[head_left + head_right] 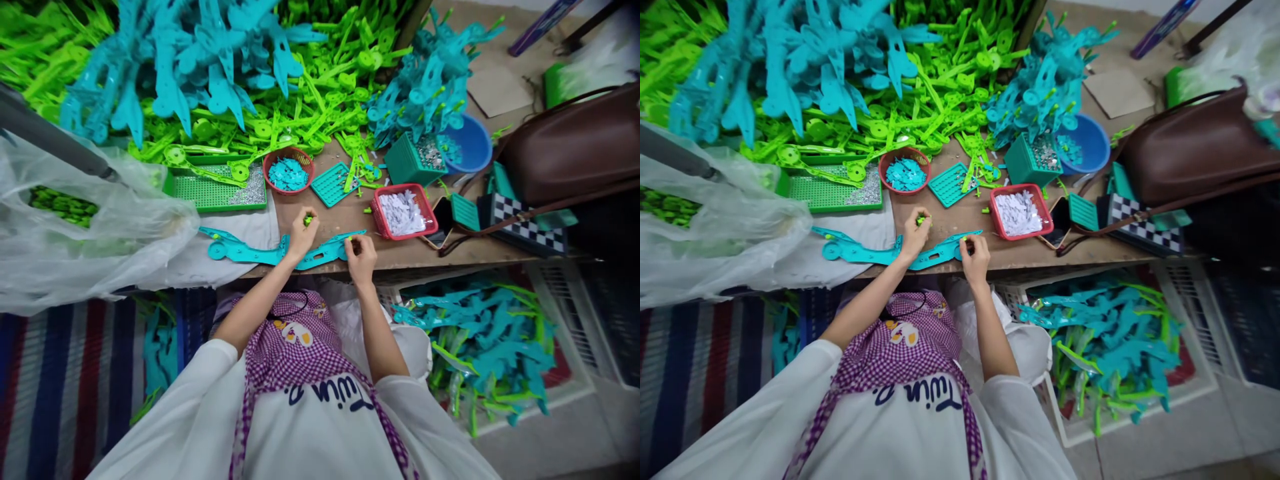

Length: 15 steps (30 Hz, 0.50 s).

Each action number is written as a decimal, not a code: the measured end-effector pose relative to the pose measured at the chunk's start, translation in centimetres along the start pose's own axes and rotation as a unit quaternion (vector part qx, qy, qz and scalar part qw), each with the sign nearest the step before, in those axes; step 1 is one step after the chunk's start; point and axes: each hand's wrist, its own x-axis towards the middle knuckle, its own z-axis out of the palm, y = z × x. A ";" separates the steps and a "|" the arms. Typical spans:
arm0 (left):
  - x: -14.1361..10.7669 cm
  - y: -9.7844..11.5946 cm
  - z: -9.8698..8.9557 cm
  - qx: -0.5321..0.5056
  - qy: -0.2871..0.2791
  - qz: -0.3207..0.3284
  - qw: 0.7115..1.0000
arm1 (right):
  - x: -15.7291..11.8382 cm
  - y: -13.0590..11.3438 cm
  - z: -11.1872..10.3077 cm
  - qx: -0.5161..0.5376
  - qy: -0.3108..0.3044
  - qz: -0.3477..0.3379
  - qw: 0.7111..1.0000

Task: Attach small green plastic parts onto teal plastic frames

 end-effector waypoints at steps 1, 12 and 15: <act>-0.1 0.0 0.0 0.011 0.013 0.018 1.000 | 0.1 0.0 -0.1 -0.006 -0.012 -0.010 1.000; -0.4 0.5 0.2 0.066 0.020 0.087 0.994 | -0.4 0.7 -0.1 -0.012 -0.024 -0.047 0.999; -0.4 0.6 0.3 0.084 0.014 0.088 0.992 | 0.0 0.7 -0.4 -0.032 -0.048 -0.059 0.997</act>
